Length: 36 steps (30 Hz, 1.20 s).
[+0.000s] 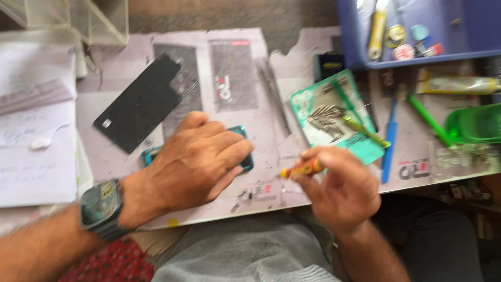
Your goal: The person works on the internal components of a mobile phone using a screwdriver and tweezers to remove and replace parts on the circuit board.
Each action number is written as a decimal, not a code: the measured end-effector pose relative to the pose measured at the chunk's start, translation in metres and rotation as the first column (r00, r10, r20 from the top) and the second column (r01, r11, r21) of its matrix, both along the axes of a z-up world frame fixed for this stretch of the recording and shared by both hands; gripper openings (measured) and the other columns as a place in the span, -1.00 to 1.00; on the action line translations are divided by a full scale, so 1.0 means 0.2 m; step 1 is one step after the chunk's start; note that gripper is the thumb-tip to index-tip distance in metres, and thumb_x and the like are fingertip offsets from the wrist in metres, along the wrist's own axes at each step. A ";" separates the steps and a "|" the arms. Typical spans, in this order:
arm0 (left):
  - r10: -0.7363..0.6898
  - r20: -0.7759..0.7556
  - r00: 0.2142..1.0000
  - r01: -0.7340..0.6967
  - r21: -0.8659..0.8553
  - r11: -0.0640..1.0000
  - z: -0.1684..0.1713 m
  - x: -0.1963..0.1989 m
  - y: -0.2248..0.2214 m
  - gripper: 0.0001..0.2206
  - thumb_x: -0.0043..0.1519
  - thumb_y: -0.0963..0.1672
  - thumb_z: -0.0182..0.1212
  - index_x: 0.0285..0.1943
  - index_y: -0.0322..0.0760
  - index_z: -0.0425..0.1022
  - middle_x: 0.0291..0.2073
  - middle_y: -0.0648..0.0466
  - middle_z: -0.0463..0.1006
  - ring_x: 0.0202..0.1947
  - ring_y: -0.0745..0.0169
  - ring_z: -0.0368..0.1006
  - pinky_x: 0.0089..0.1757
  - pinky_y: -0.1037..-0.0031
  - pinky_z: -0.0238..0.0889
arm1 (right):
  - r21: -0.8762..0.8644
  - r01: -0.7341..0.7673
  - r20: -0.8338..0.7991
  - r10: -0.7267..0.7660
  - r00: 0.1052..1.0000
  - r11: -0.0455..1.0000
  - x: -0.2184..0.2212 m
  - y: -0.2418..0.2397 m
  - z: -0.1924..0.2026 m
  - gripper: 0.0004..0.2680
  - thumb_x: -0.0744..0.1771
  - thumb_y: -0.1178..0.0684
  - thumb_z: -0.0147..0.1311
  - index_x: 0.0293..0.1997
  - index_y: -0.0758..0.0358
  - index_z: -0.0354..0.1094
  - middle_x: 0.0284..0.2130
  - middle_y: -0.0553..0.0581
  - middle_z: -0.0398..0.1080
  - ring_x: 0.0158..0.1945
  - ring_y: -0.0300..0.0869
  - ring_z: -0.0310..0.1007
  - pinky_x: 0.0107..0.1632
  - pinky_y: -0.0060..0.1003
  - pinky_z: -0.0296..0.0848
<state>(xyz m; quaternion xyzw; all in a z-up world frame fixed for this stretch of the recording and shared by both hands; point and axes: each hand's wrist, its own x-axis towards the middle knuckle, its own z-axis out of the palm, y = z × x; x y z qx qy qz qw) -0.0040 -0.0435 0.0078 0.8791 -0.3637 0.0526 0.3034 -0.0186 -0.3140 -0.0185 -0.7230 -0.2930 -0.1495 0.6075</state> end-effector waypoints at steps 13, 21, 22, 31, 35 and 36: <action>0.080 -0.055 0.995 -0.071 0.151 0.986 0.00 0.01 0.06 -0.42 -0.16 0.03 0.52 0.02 -0.28 0.52 0.03 -0.07 0.43 0.01 -0.01 0.32 0.01 0.08 -0.02 | -0.635 0.164 0.138 -0.098 0.986 0.755 0.23 0.16 0.15 -0.79 0.28 0.15 0.31 -0.04 0.32 0.45 -0.25 0.23 0.46 -0.26 0.01 0.52 -0.24 -0.17 0.51; 0.049 -0.046 0.998 -0.041 0.161 0.986 0.00 0.02 0.10 -0.42 -0.17 0.03 0.51 0.02 -0.26 0.53 0.01 -0.07 0.44 -0.02 -0.05 0.34 -0.02 0.09 0.02 | -0.852 0.226 0.185 -0.133 0.974 0.472 0.54 0.32 0.09 -0.75 0.25 0.19 0.22 0.02 0.23 0.50 -0.35 0.24 0.47 -0.25 0.14 0.49 -0.23 0.03 0.44; 0.048 -0.043 0.998 -0.040 0.168 0.985 0.00 0.01 0.10 -0.42 -0.17 0.03 0.52 0.01 -0.26 0.53 0.00 -0.06 0.44 -0.03 -0.05 0.34 -0.03 0.09 0.02 | -0.840 0.155 0.086 -0.155 0.984 0.519 0.55 0.33 0.10 -0.73 0.25 0.19 0.20 0.06 0.24 0.46 -0.34 0.22 0.47 -0.25 0.11 0.50 -0.21 -0.01 0.45; 0.040 -0.053 0.998 -0.032 0.143 0.989 -0.02 0.01 0.12 -0.42 -0.15 0.03 0.51 0.05 -0.23 0.51 0.00 -0.05 0.44 -0.05 -0.03 0.34 0.00 0.06 0.00 | -0.639 -0.209 -0.287 0.022 0.958 0.740 0.19 0.13 0.37 -0.93 0.30 0.25 0.11 -0.19 0.29 0.36 -0.30 0.17 0.42 -0.18 -0.05 0.50 -0.08 -0.21 0.47; 0.038 -0.029 0.999 -0.034 0.120 0.992 -0.04 0.01 0.12 -0.40 -0.16 0.03 0.51 0.06 -0.24 0.51 0.02 -0.06 0.44 -0.02 -0.03 0.33 0.01 0.06 -0.01 | -0.620 -0.307 -0.337 0.108 0.935 0.722 -0.02 0.07 0.34 -0.88 0.31 0.23 0.14 -0.12 0.24 0.32 -0.27 0.19 0.46 -0.16 0.00 0.53 -0.08 -0.21 0.49; 0.038 -0.043 0.998 -0.033 0.119 0.992 -0.05 0.01 0.12 -0.40 -0.16 0.03 0.51 0.06 -0.24 0.51 0.02 -0.06 0.44 -0.01 -0.02 0.33 0.01 0.06 -0.01 | -0.640 -0.285 -0.320 0.089 0.943 0.714 -0.06 0.06 0.32 -0.82 0.31 0.23 0.14 -0.01 0.30 0.32 -0.26 0.21 0.47 -0.18 0.01 0.53 -0.11 -0.20 0.50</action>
